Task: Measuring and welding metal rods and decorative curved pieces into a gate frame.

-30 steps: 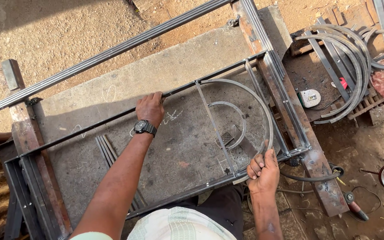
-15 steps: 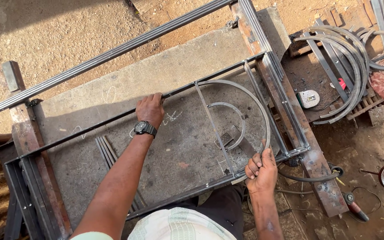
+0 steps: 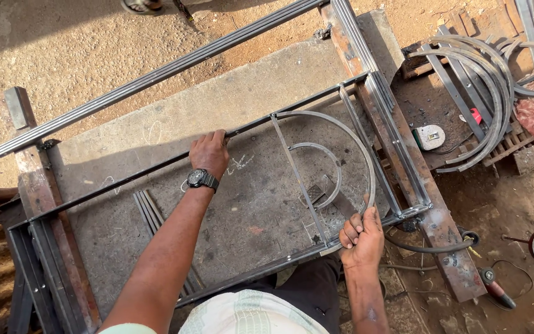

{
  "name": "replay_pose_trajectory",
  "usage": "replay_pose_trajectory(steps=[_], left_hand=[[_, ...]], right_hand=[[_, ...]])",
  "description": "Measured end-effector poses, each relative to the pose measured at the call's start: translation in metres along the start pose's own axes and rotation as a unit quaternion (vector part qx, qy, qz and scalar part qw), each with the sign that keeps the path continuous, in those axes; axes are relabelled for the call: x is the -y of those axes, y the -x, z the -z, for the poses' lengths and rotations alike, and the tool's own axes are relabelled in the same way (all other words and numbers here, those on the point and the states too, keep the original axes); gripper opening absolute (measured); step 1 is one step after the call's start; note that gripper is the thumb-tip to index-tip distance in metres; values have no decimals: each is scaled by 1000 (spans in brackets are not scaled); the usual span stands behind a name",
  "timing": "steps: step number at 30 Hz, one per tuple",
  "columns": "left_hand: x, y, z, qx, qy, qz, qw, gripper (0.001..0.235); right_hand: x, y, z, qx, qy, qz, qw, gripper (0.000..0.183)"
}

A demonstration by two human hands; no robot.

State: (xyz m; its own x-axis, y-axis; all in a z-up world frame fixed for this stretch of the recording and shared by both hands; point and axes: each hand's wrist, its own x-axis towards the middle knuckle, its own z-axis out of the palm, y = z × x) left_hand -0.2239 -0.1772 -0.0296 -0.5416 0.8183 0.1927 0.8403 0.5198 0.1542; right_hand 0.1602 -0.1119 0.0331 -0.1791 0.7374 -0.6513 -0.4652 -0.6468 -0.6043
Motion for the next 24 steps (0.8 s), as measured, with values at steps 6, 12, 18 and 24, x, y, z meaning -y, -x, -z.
replay_pose_trajectory(steps=[6, 12, 18, 24], left_hand=[[-1, 3, 0, -8, 8, 0, 1000, 10], [-2, 2, 1, -1, 2, -1, 1000, 10], [-8, 1, 5, 8, 18, 1, 1000, 13], [-6, -5, 3, 51, 27, 36, 998, 22]], right_hand=[[3, 3, -3, 3, -3, 4, 1000, 36], [18, -16, 4, 13, 25, -6, 1000, 37], [25, -34, 13, 11, 34, -19, 999, 37], [27, -33, 5, -6, 61, -12, 998, 37]])
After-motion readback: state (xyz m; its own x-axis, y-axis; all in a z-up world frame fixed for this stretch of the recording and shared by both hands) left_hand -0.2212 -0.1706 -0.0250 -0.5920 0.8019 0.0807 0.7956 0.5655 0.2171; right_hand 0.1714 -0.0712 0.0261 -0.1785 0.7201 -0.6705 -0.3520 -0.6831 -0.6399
